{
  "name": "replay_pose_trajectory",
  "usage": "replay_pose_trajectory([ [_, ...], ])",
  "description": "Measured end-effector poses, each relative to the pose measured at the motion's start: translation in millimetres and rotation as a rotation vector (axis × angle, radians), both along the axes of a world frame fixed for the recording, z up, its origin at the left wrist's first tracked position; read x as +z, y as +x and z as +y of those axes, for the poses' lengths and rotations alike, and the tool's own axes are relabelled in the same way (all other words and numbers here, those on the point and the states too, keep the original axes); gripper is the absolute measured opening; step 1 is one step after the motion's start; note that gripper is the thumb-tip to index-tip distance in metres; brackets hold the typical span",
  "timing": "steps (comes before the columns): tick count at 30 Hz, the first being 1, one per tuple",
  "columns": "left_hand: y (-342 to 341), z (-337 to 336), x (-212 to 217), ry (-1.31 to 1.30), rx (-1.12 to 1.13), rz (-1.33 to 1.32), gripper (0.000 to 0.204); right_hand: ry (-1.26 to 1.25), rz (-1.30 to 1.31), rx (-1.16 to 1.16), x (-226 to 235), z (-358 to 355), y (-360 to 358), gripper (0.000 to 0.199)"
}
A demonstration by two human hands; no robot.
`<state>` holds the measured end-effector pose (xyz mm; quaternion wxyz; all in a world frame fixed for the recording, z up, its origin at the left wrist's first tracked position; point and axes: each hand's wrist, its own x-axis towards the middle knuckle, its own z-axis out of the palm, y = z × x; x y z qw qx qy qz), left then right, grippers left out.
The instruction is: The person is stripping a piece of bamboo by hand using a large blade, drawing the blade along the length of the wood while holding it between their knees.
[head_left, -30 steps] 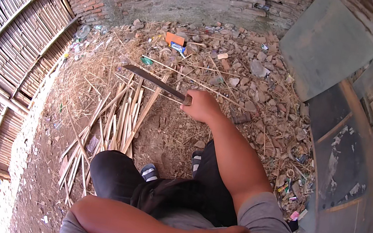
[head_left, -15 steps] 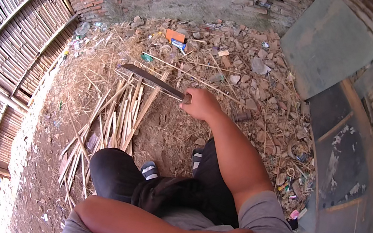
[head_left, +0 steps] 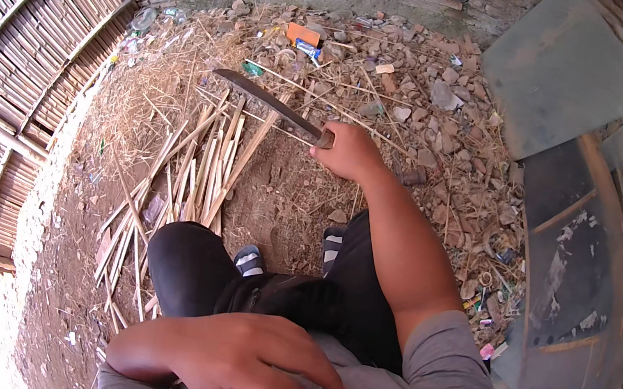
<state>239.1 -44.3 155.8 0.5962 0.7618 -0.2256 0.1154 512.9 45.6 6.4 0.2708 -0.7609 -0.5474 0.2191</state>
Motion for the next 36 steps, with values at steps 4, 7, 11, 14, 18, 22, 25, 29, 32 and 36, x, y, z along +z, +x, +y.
replay_pose_trajectory([
  [4, -60, 50, -40, 0.507, 0.732, 0.267, 0.016, 0.035, 0.062, -0.024, 1, -2, 0, 0.046],
  [7, -116, 72, -102, 0.784, 1.214, 0.541, 0.017, 0.152, 0.016, -0.077, -11, 0, 6, 0.048],
  [11, -162, 83, -153, 0.814, 1.365, 0.517, 0.022, 0.172, 0.179, -0.117, -12, 8, 5, 0.052],
  [14, -157, 90, -156, 0.729, 1.489, 0.445, 0.033, 0.190, 0.309, -0.182, -14, 13, 3, 0.046],
  [18, -172, 133, -174, 0.523, 1.629, 0.505, 0.029, 0.225, 0.505, -0.201, -11, 20, -8, 0.033],
  [22, -184, 170, -170, 0.354, 1.612, 0.634, 0.028, 0.215, 0.550, -0.256, -5, 24, -17, 0.028],
  [25, -181, 185, -165, 0.419, 1.528, 0.979, 0.035, 0.245, 0.550, -0.291, -9, 26, -15, 0.028],
  [29, -221, 224, -223, -0.157, 1.387, 0.961, 0.045, 0.275, 0.581, -0.303, -10, 29, -13, 0.027],
  [32, -246, 250, -322, -0.199, 1.564, 0.986, 0.041, 0.268, 0.581, -0.283, -8, 33, -13, 0.025],
  [36, -274, 244, -447, 0.327, 1.508, 1.069, 0.054, 0.286, 0.623, -0.321, -6, 37, -21, 0.024],
])
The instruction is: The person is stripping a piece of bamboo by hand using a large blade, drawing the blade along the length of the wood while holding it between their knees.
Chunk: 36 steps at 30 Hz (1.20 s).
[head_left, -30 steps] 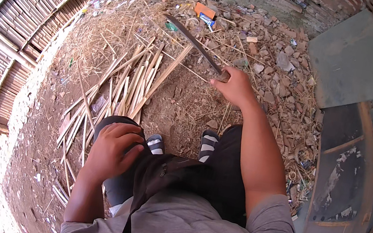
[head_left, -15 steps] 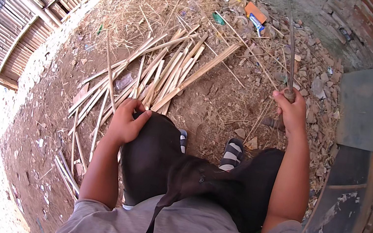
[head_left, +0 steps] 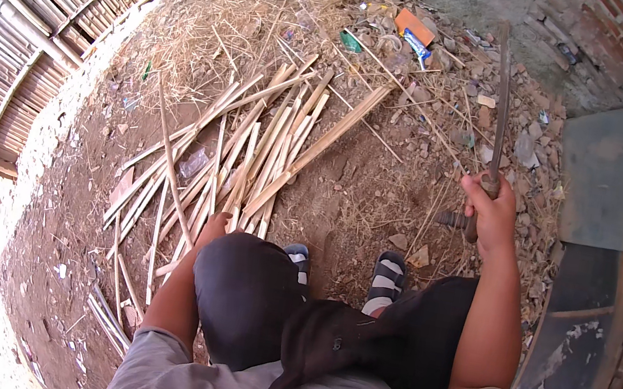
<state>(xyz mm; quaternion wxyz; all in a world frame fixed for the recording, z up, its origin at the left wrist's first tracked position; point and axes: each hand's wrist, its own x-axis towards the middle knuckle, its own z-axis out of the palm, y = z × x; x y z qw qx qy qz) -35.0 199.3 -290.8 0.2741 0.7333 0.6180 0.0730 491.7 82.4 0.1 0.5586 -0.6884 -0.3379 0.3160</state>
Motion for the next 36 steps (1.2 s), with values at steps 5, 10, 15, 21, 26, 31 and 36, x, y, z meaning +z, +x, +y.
replay_pose_trajectory([
  [5, -16, -7, -107, -0.136, -0.053, 0.179, 0.065, -0.020, 0.009, 0.005, 10, 3, -6, 0.021],
  [10, 9, -15, -114, 0.026, -0.011, 0.231, 0.068, -0.025, -0.008, -0.030, 4, 5, -9, 0.023],
  [15, 22, -14, -61, -0.027, 0.001, 0.290, 0.083, -0.036, -0.005, -0.054, -4, 7, -18, 0.023],
  [21, 18, -24, -70, -0.129, 0.060, 0.350, 0.092, -0.072, -0.024, -0.041, -8, 24, -33, 0.023],
  [26, 4, -26, -81, -0.193, 0.171, 0.373, 0.078, -0.050, 0.011, -0.007, -18, 39, -35, 0.023],
  [31, -18, -20, -106, -0.260, 0.186, 0.296, 0.063, -0.088, -0.006, -0.032, -13, 39, -40, 0.022],
  [36, -63, -35, -166, -0.042, 0.175, 0.372, 0.041, -0.092, -0.045, 0.062, -8, 46, -44, 0.022],
])
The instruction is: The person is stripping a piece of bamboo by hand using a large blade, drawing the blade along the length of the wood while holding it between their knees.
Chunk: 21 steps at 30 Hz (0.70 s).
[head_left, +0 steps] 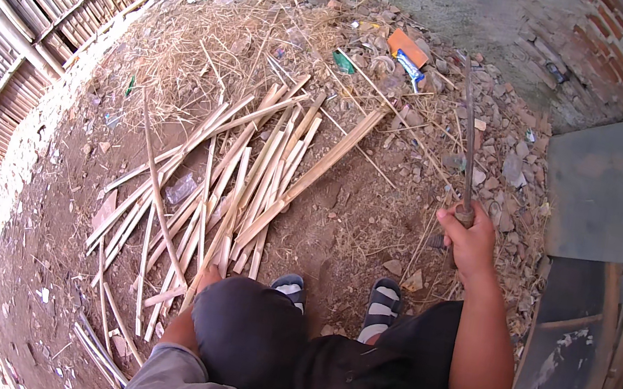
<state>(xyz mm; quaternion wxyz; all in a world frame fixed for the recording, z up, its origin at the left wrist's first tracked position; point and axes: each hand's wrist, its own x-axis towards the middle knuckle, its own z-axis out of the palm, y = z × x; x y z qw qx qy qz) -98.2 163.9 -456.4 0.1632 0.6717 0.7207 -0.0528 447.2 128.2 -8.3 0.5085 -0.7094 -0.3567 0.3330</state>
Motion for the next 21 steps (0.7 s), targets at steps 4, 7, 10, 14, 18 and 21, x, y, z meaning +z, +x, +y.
replay_pose_trajectory([
  [4, 19, 4, 11, -0.131, 0.026, -0.068, 0.039, -0.010, -0.015, -0.025, 0, -13, 6, 0.022],
  [7, 25, 2, 26, -0.174, 0.032, -0.079, 0.038, -0.017, -0.006, -0.039, -6, -18, 14, 0.022],
  [10, 21, -2, 38, -0.197, 0.054, -0.091, 0.037, -0.009, -0.003, -0.025, -8, -14, 11, 0.023],
  [14, 19, 0, 55, -0.206, 0.074, -0.115, 0.036, -0.024, -0.022, -0.010, -13, -15, 16, 0.030],
  [18, 16, -1, 71, -0.209, 0.096, -0.140, 0.035, -0.054, -0.016, -0.015, -9, -14, 11, 0.038],
  [21, 11, -4, 85, -0.205, 0.119, -0.157, 0.034, -0.054, -0.025, 0.016, -1, -13, 8, 0.044],
])
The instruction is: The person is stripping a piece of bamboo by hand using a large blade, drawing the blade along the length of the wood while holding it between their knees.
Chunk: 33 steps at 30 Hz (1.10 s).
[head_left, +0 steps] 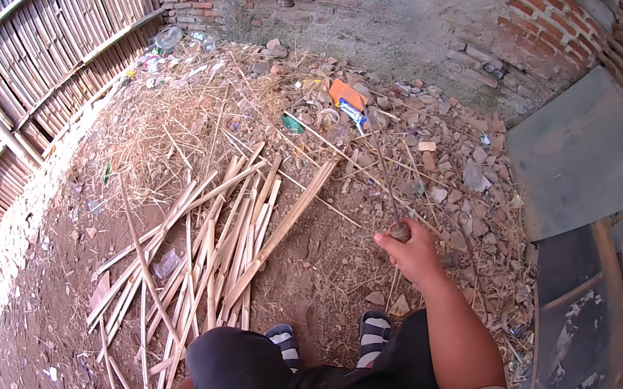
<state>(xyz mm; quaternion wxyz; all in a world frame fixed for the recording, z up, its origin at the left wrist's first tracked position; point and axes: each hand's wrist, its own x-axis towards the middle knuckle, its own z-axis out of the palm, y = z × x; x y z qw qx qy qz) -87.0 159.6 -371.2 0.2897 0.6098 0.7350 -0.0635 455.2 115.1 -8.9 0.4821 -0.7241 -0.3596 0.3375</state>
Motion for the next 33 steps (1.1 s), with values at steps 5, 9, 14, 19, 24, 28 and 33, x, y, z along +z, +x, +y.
replay_pose_trajectory([
  [5, 0, -9, 32, 0.025, 0.043, -0.041, 0.032, 0.039, -0.074, 0.010, -12, -1, 6, 0.035],
  [9, -7, -24, 67, 0.069, 0.117, -0.082, 0.031, 0.026, -0.062, 0.061, -10, -1, 5, 0.046],
  [14, -31, -58, 122, 0.140, 0.280, -0.181, 0.030, 0.056, -0.122, 0.124, 8, -18, 4, 0.045],
  [19, -58, -104, 178, 0.228, 0.485, -0.355, 0.028, 0.125, -0.056, 0.146, 2, -40, 16, 0.047],
  [24, -65, -153, 250, 0.280, 0.578, -0.587, 0.027, 0.131, -0.124, 0.207, 2, -55, 25, 0.049],
  [28, 5, -177, 338, 0.331, 0.443, -0.703, 0.018, 0.177, -0.090, 0.221, -2, -62, 36, 0.051],
  [33, 30, -190, 375, 0.230, 0.269, -0.634, 0.013, 0.193, -0.292, 0.268, 12, -77, 32, 0.052],
])
